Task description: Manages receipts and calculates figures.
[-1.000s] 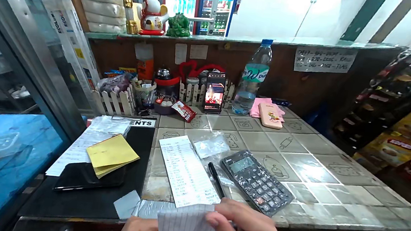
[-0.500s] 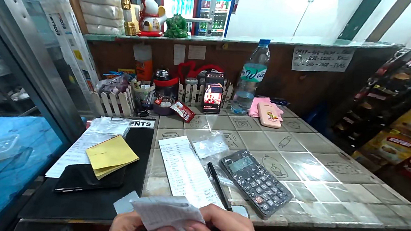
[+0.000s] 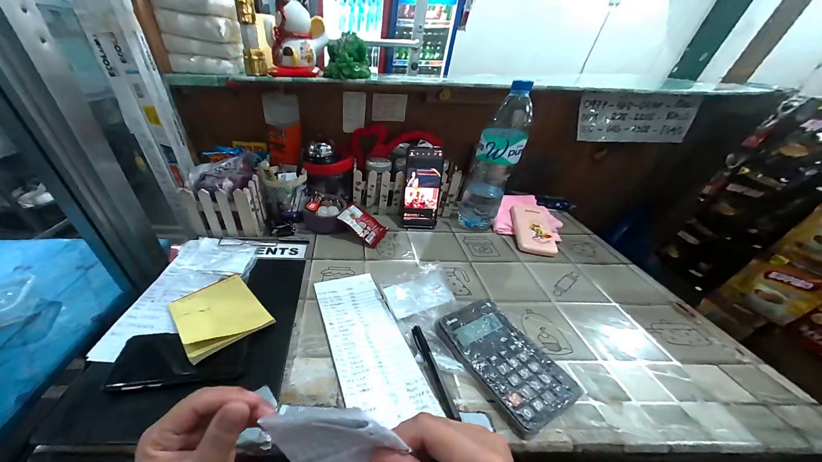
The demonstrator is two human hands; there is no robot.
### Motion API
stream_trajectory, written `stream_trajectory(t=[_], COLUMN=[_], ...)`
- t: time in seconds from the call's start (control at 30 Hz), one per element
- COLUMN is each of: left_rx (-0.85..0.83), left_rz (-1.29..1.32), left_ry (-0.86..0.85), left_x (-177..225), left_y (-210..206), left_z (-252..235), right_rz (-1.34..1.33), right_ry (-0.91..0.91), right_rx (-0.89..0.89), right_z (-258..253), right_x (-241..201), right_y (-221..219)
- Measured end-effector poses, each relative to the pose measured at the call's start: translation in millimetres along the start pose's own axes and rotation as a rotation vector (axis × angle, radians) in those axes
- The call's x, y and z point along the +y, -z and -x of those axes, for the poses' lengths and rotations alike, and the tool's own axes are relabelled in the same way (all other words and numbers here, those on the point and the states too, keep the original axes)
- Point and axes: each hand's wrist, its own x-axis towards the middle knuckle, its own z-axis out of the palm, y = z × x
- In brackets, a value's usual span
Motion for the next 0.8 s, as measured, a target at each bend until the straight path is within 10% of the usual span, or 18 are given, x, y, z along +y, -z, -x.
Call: stream_trajectory(t=[0.7, 0.8], left_rx=[-0.53, -0.367], left_rz=[-0.183, -0.092], left_ry=[0.162, 0.135], left_x=[-14.7, -11.0], left_y=[-31.9, -33.5], left_z=[36.1, 36.6], right_rz=[-0.204, -0.24], right_ry=[0.092, 0.053], right_rx=[0.41, 0.366], right_z=[-2.1, -3.1], right_x=[-10.0, -5.8], right_y=[8.3, 19.5])
